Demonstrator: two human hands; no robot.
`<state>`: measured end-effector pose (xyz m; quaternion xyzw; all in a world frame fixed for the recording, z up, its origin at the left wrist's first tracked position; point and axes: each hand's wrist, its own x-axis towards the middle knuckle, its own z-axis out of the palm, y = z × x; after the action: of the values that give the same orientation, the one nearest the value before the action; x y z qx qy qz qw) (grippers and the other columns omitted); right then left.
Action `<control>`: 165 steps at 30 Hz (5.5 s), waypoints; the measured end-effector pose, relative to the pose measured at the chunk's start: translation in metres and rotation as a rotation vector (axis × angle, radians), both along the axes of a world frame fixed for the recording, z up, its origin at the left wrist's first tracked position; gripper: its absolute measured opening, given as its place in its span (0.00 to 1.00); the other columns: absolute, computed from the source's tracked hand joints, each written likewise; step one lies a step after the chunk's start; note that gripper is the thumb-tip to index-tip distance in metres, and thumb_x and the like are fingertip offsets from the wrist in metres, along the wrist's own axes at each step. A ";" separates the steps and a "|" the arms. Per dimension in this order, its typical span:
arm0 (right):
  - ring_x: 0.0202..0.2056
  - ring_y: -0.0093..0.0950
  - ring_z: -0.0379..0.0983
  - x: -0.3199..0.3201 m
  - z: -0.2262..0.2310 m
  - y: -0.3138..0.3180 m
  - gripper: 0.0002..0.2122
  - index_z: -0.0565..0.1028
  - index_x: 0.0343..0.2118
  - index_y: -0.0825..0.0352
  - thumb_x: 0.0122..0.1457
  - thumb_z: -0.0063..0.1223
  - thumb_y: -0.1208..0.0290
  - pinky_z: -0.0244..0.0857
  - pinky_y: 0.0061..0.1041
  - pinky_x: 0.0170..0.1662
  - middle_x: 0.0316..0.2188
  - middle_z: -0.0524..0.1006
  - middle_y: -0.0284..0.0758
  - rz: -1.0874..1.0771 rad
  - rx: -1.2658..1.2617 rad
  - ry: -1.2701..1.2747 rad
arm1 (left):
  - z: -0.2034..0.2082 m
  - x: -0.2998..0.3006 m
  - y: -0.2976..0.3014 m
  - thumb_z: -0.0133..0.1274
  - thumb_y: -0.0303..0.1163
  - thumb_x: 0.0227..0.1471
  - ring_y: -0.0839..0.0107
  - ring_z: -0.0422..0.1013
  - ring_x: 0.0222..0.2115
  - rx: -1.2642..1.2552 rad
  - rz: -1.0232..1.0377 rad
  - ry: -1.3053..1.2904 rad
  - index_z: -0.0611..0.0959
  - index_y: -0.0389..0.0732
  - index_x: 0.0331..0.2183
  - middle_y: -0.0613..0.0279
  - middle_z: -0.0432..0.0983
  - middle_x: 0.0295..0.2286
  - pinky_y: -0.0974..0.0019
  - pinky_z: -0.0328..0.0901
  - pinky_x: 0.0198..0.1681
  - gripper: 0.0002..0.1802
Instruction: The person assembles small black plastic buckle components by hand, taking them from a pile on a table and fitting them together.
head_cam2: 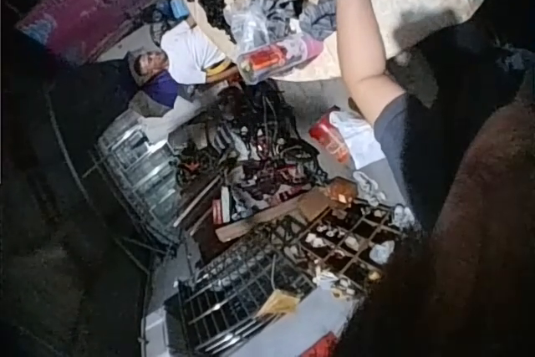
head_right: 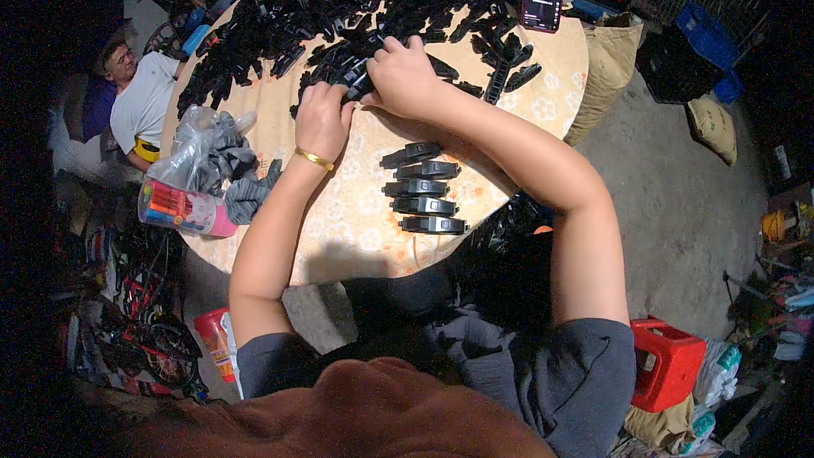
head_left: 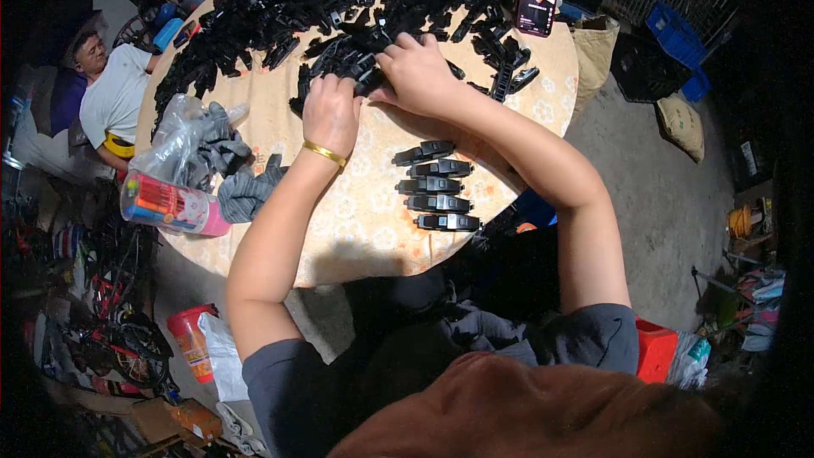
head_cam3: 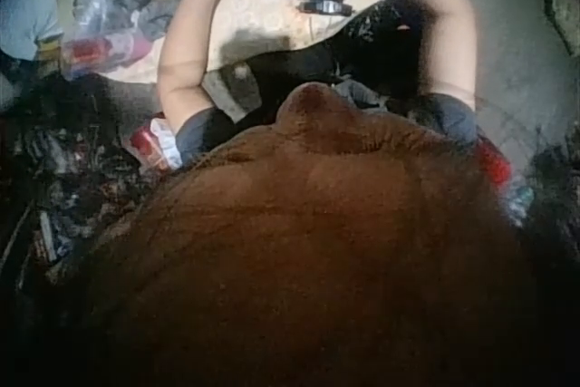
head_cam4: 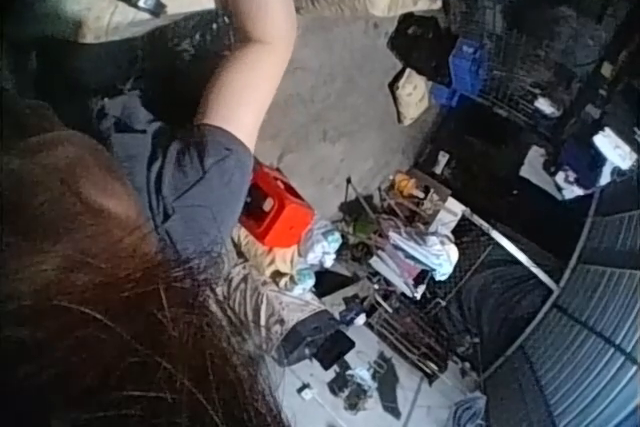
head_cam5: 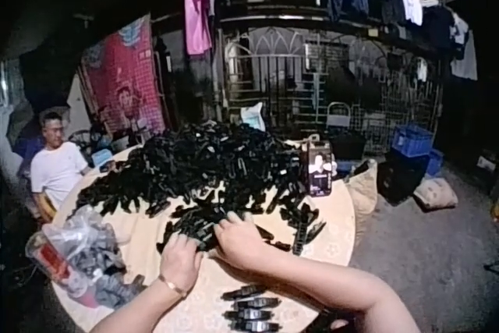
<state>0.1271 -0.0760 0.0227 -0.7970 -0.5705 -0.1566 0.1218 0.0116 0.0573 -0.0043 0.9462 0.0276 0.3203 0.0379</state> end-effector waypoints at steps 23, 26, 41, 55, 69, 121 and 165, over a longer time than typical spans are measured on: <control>0.34 0.34 0.75 0.005 -0.004 0.010 0.06 0.77 0.31 0.70 0.50 0.53 0.75 0.69 0.26 0.40 0.32 0.77 0.39 0.195 0.407 0.661 | 0.027 -0.014 -0.015 0.54 0.28 0.47 0.74 0.69 0.19 -0.831 -0.046 -0.233 0.73 0.36 0.30 0.61 0.73 0.19 0.71 0.64 0.23 0.08; 0.32 0.38 0.73 0.012 -0.023 0.012 0.07 0.78 0.30 0.65 0.47 0.56 0.70 0.67 0.33 0.36 0.27 0.76 0.38 0.318 0.297 0.337 | 0.029 -0.013 -0.016 0.53 0.27 0.48 0.79 0.67 0.20 -0.926 -0.184 -0.314 0.73 0.35 0.29 0.63 0.72 0.21 0.75 0.63 0.24 0.07; 0.32 0.23 0.74 0.034 0.010 -0.050 0.09 0.78 0.27 0.69 0.46 0.64 0.70 0.68 0.21 0.36 0.32 0.77 0.32 0.167 0.527 0.862 | 0.010 -0.019 -0.041 0.53 0.31 0.41 0.56 0.68 0.28 -0.316 -0.376 0.256 0.75 0.35 0.29 0.51 0.69 0.25 0.60 0.63 0.32 0.11; 0.35 0.38 0.70 -0.003 -0.010 -0.102 0.13 0.75 0.37 0.71 0.46 0.57 0.78 0.65 0.31 0.38 0.31 0.73 0.41 0.270 0.136 0.446 | 0.007 -0.016 -0.042 0.60 0.32 0.38 0.57 0.68 0.32 -0.450 -0.267 0.296 0.81 0.37 0.26 0.55 0.71 0.25 0.60 0.63 0.37 0.10; 0.33 0.38 0.70 -0.006 -0.017 -0.093 0.10 0.78 0.32 0.69 0.45 0.60 0.72 0.64 0.32 0.38 0.27 0.74 0.40 0.357 0.130 0.492 | 0.010 -0.014 -0.046 0.62 0.30 0.36 0.61 0.70 0.27 -0.631 -0.347 0.373 0.81 0.36 0.24 0.56 0.71 0.23 0.64 0.65 0.32 0.10; 0.30 0.41 0.72 -0.013 0.003 -0.110 0.06 0.75 0.30 0.69 0.48 0.54 0.75 0.66 0.34 0.33 0.27 0.73 0.39 0.397 0.136 0.523 | 0.024 -0.015 -0.044 0.42 0.23 0.49 0.53 0.71 0.32 -0.505 -0.135 0.562 0.73 0.43 0.46 0.52 0.75 0.30 0.60 0.66 0.40 0.20; 0.34 0.36 0.72 0.000 -0.007 -0.102 0.09 0.78 0.29 0.67 0.49 0.56 0.67 0.66 0.31 0.38 0.28 0.76 0.39 0.308 0.146 0.566 | 0.008 -0.015 -0.044 0.63 0.32 0.35 0.60 0.68 0.29 -0.516 -0.461 0.407 0.81 0.38 0.23 0.58 0.72 0.23 0.62 0.64 0.33 0.10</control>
<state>0.1271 -0.1776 0.0160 -0.7023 -0.6153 0.0508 0.3544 -0.0032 0.0133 0.0037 0.9311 -0.0991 0.0920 0.3388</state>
